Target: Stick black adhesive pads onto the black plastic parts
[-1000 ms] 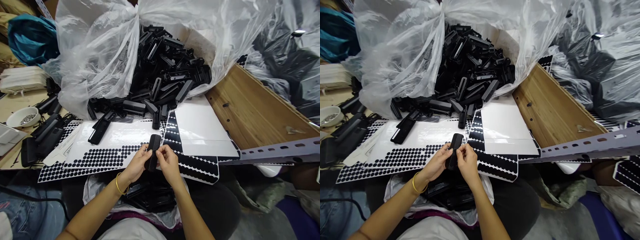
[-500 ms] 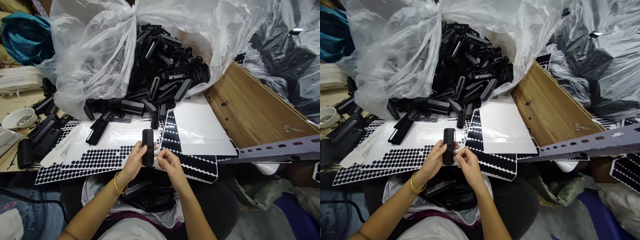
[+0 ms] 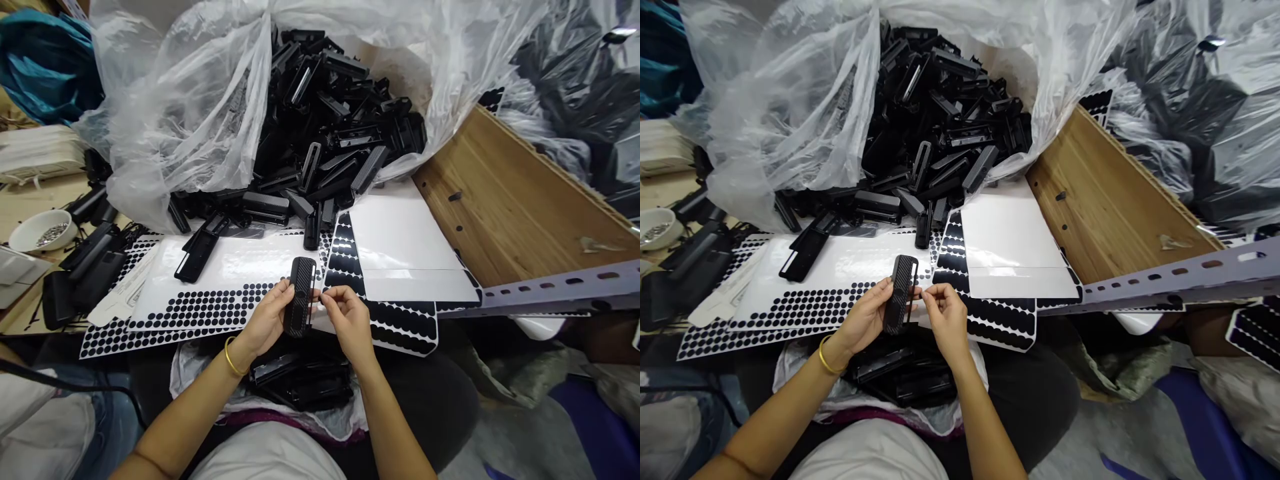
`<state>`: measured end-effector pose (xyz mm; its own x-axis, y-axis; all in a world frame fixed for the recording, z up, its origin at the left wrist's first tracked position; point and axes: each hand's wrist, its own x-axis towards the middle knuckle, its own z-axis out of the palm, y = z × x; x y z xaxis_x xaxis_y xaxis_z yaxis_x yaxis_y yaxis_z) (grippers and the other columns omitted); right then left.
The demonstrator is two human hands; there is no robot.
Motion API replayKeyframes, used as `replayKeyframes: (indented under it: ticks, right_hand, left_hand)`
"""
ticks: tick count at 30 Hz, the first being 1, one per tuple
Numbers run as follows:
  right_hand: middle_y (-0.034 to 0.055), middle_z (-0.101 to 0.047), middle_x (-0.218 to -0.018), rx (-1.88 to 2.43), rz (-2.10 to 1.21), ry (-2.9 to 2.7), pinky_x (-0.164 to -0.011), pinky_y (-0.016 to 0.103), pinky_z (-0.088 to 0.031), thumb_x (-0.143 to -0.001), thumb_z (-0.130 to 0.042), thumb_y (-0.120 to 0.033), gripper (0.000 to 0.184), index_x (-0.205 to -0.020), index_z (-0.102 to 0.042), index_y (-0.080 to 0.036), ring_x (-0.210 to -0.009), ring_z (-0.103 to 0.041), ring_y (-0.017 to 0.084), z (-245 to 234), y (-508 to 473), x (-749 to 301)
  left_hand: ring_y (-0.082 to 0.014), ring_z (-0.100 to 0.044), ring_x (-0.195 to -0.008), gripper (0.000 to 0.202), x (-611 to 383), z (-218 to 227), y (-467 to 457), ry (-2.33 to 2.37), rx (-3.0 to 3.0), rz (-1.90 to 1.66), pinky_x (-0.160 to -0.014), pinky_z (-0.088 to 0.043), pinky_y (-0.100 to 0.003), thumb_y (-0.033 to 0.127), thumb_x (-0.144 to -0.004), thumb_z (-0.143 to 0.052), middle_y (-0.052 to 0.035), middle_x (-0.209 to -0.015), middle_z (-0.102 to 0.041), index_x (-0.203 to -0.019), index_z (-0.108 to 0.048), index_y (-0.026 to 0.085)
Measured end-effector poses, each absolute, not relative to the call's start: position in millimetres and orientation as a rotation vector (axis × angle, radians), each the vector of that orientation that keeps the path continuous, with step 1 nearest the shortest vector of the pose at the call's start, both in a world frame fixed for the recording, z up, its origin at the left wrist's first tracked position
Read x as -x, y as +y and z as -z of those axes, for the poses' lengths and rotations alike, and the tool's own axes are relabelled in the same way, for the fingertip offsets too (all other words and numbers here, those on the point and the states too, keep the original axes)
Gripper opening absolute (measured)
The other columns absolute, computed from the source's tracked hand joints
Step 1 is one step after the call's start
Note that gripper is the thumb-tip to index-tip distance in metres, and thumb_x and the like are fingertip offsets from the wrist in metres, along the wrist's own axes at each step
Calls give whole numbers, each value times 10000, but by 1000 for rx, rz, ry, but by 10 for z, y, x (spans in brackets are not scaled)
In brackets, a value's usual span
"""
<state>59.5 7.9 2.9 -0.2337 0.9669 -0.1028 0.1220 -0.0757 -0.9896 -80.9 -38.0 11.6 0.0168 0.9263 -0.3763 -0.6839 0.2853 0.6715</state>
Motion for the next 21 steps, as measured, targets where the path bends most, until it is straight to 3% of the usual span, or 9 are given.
replayKeyframes:
  ticks: [3, 6, 10, 15, 21]
  right_hand:
    - [8, -565, -724, 1247, -1132, -1683, -614, 254, -420, -796, -550, -271, 96, -734, -554, -197, -647, -515, 127, -57, 79, -615]
    - [6, -559, -705, 1243, -1053, -1768, -590, 252, -416, -805, -533, -243, 106, -710, -548, -198, -617, -498, 125, -82, 79, -627]
    - [-18, -516, -653, 1228, -1303, -1590, -506, 231, -366, -808, -547, -309, 154, -703, -530, -198, -537, -431, 100, -108, 46, -603]
    - [-47, -427, -617, 1143, -1618, -1352, -440, 208, -269, -764, -598, -366, 227, -658, -502, -190, -489, -323, 65, -151, -3, -542]
    - [-56, -393, -593, 1171, -1622, -1318, -439, 201, -244, -747, -608, -366, 238, -650, -492, -183, -498, -309, 63, -142, -19, -525]
  left_hand:
    - [-197, -656, -867, 238, 810, -90, -382, 864, -311, -1278, -812, -519, -353, 321, -823, -577, -84, -973, -692, -991, -594, 152]
    - [-190, -647, -881, 236, 787, -66, -372, 857, -284, -1316, -831, -504, -348, 299, -823, -578, -83, -988, -686, -1003, -596, 147]
    - [-158, -630, -890, 231, 728, -49, -367, 890, -268, -1341, -852, -466, -293, 280, -816, -595, -58, -977, -682, -1013, -600, 159]
    - [-108, -607, -788, 161, 661, -55, -391, 889, -298, -1314, -722, -445, -209, 273, -799, -619, -9, -847, -669, -922, -608, 170]
    - [-140, -594, -824, 163, 631, -78, -393, 896, -333, -1299, -716, -438, -243, 314, -792, -622, -6, -795, -633, -831, -575, 163]
